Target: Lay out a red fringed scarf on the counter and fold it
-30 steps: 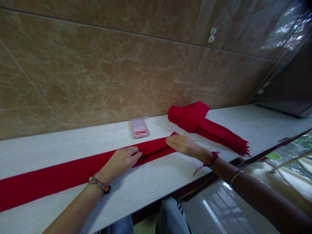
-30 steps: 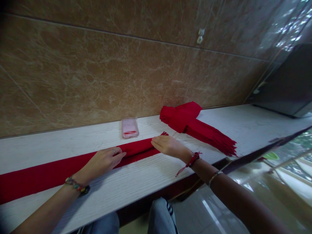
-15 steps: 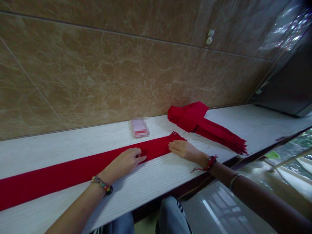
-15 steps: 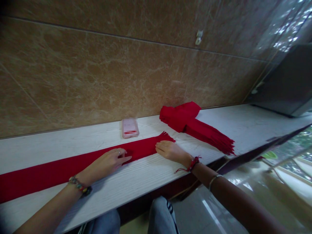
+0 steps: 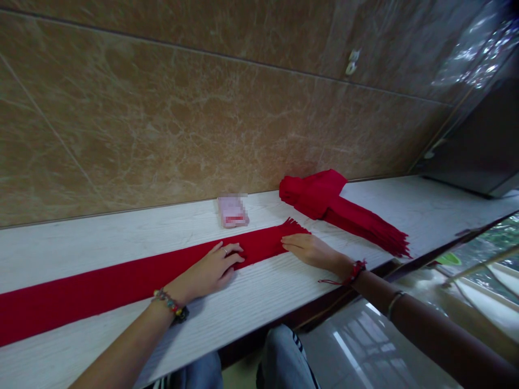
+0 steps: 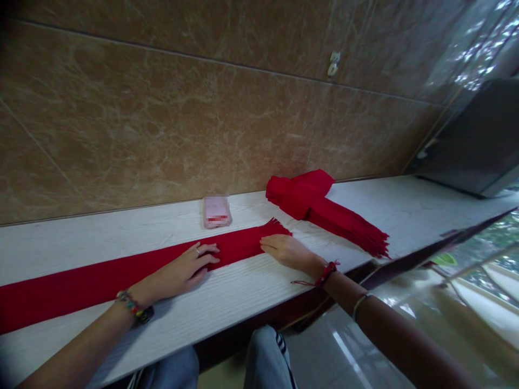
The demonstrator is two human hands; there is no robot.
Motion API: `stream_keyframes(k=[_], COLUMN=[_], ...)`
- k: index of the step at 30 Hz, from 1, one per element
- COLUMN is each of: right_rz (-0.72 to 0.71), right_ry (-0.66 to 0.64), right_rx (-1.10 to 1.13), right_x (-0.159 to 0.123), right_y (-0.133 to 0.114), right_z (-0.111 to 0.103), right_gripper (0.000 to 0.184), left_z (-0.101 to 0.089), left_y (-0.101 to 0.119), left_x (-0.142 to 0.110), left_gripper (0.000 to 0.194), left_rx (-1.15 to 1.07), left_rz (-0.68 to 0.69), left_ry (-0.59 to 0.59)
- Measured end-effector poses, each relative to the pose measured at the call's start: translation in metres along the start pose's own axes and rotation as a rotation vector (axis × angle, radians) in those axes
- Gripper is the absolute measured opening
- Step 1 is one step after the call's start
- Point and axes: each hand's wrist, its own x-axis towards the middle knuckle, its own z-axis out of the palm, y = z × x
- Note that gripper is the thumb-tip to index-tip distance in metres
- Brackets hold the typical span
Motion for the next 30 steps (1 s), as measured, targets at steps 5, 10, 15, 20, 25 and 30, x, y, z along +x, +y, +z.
stream_keyframes(k=[5,10,15,20,25,30], right_rz=[0.064,0.104,0.080,0.164,0.290,0.476], right_ry=[0.070,0.154,0.080,0.009,-0.015,-0.050], right_rx=[0.001,0.058,0.071,0.113,0.332,0.348], right_x=[-0.001,0.001,-0.005,-0.009,0.012,0.067], right_y=[-0.002,0.005,0.005,0.000,0.002,-0.022], right_z=[-0.005,-0.006,0.003,0.001,-0.019,-0.007], right_gripper=[0.027,0.025,0.026,0.023,0.024,0.040], left_z=[0.005,0.003,-0.001,0.000,-0.003,0.000], left_y=[-0.001,-0.002,-0.004,-0.005,-0.002,-0.002], left_x=[-0.001,0.003,0.002,-0.002,-0.003,-0.003], left_gripper=[0.036,0.039,0.040,0.040,0.041,0.043], left_rx=[-0.011,-0.018,-0.010,-0.006,-0.013,-0.019], left_rz=[-0.035,-0.075,-0.080,-0.049,-0.147,-0.202], left_ry=[-0.044,-0.081,-0.163,-0.185,-0.182,-0.174])
